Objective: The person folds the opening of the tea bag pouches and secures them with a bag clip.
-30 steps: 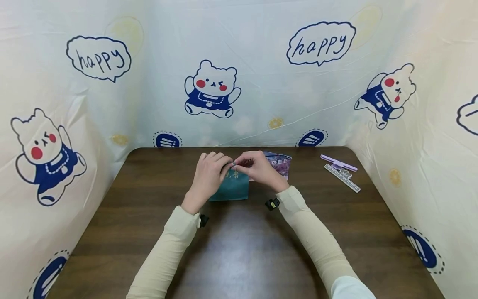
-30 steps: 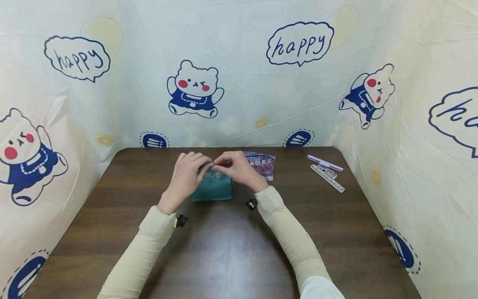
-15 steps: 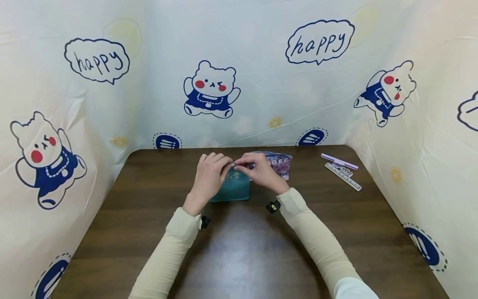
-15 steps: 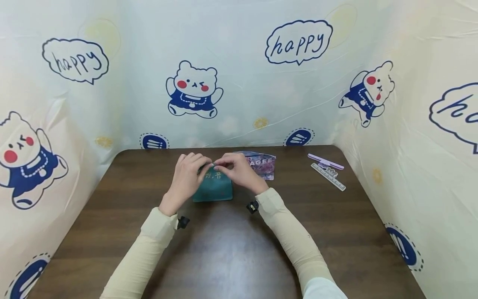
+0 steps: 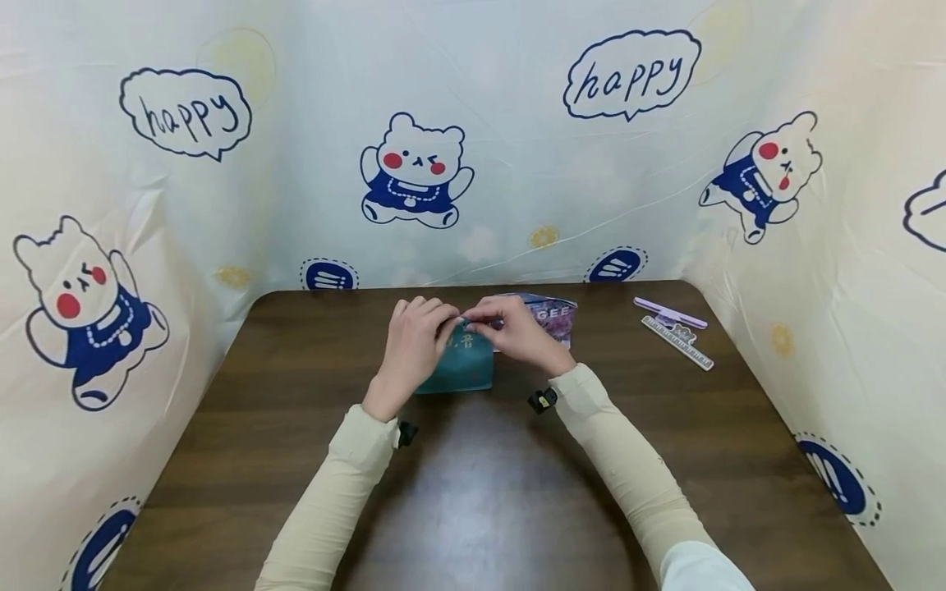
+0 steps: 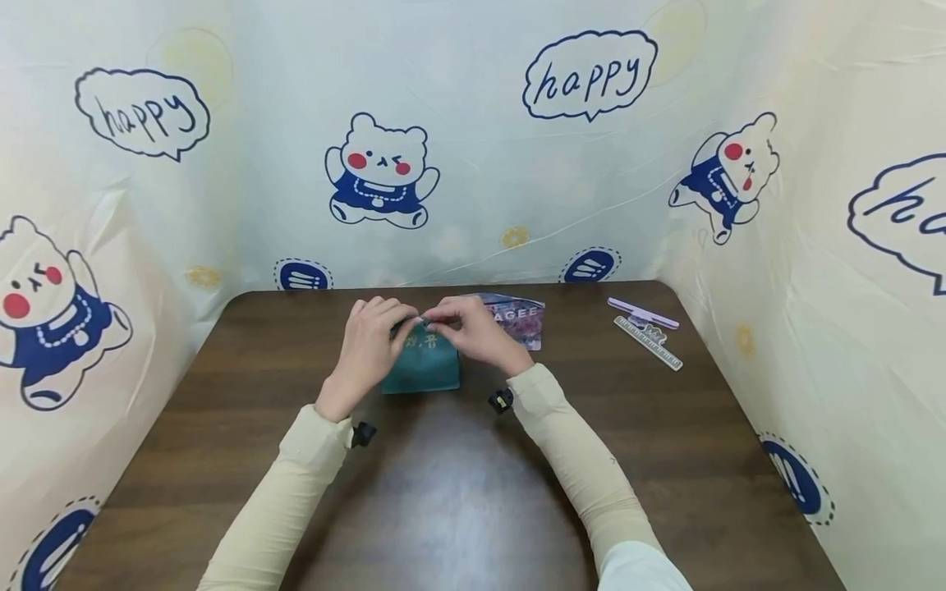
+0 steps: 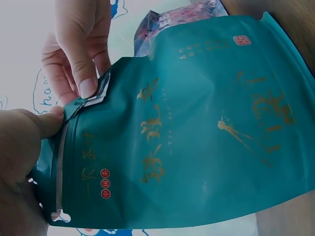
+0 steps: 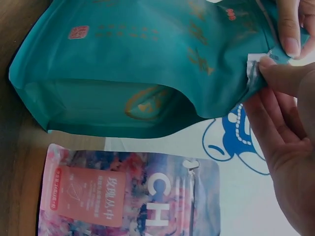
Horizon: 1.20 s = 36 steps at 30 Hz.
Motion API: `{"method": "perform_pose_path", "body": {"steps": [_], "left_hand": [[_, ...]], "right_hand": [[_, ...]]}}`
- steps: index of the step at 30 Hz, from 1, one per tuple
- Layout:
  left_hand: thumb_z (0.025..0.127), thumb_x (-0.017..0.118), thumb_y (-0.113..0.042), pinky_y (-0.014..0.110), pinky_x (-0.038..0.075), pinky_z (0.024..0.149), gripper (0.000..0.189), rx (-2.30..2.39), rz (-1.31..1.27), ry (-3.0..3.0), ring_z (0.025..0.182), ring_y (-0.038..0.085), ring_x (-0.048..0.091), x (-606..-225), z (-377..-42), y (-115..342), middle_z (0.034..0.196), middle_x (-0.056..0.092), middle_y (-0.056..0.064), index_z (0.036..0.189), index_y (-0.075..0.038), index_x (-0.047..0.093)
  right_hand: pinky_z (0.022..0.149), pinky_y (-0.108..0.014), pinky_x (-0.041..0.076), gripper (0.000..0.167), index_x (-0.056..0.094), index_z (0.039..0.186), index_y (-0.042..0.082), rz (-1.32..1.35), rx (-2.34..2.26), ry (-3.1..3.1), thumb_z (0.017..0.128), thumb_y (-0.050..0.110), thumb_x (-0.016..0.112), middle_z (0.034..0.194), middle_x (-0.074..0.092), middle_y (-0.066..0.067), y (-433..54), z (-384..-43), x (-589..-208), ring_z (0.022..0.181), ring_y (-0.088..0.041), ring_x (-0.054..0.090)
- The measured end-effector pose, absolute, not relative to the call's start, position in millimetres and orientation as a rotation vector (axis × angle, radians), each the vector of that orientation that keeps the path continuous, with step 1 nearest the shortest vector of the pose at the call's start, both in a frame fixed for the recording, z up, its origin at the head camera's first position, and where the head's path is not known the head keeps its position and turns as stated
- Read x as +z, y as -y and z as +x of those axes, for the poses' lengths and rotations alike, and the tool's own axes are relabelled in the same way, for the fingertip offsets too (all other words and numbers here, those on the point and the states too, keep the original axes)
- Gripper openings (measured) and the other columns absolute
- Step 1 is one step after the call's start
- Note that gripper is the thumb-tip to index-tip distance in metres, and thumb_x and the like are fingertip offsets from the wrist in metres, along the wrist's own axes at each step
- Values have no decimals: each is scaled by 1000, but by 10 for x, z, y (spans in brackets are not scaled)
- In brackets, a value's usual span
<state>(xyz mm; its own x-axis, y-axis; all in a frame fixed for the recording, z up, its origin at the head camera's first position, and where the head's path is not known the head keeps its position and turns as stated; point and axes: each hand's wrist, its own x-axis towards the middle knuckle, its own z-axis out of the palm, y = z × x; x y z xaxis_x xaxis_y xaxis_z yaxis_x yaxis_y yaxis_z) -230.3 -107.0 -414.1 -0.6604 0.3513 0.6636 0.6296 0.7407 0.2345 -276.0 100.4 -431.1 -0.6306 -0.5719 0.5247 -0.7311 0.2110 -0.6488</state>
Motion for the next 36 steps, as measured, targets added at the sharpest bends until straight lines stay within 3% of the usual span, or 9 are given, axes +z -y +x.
{"method": "perform_pose_path", "body": {"steps": [6, 15, 23, 36], "left_hand": [[93, 76, -19, 37, 36, 72, 13, -594, -737, 2339, 79, 24, 57, -4135, -2309, 1101, 91, 74, 6, 100, -9, 77], [90, 79, -19, 37, 34, 72, 12, -621, -772, 2310, 78, 24, 56, -4143, -2324, 1105, 89, 73, 5, 97, -10, 78], [90, 79, -18, 36, 34, 71, 12, -617, -755, 2331, 77, 24, 55, -4154, -2323, 1077, 88, 72, 5, 98, -10, 79], [92, 77, -18, 36, 34, 72, 10, -642, -746, 2317, 78, 24, 55, -4156, -2343, 1066, 88, 72, 4, 97, -10, 79]], "right_hand": [[63, -25, 52, 19, 78, 110, 6, 1208, 1362, 2280, 93, 0, 71, 97, 73, -4, -962, -2759, -4337, 70, -11, 59], [71, -38, 60, 16, 79, 107, 9, 1145, 1454, 2288, 92, 5, 74, 94, 74, -5, -980, -2784, -4389, 79, -14, 67], [70, -26, 56, 15, 79, 107, 5, 1207, 1247, 2282, 95, 7, 72, 95, 74, -5, -1003, -2795, -4399, 81, -12, 66], [67, -25, 54, 14, 79, 106, 5, 1200, 1253, 2277, 93, 6, 73, 95, 73, -4, -1001, -2784, -4393, 78, -10, 63]]}}
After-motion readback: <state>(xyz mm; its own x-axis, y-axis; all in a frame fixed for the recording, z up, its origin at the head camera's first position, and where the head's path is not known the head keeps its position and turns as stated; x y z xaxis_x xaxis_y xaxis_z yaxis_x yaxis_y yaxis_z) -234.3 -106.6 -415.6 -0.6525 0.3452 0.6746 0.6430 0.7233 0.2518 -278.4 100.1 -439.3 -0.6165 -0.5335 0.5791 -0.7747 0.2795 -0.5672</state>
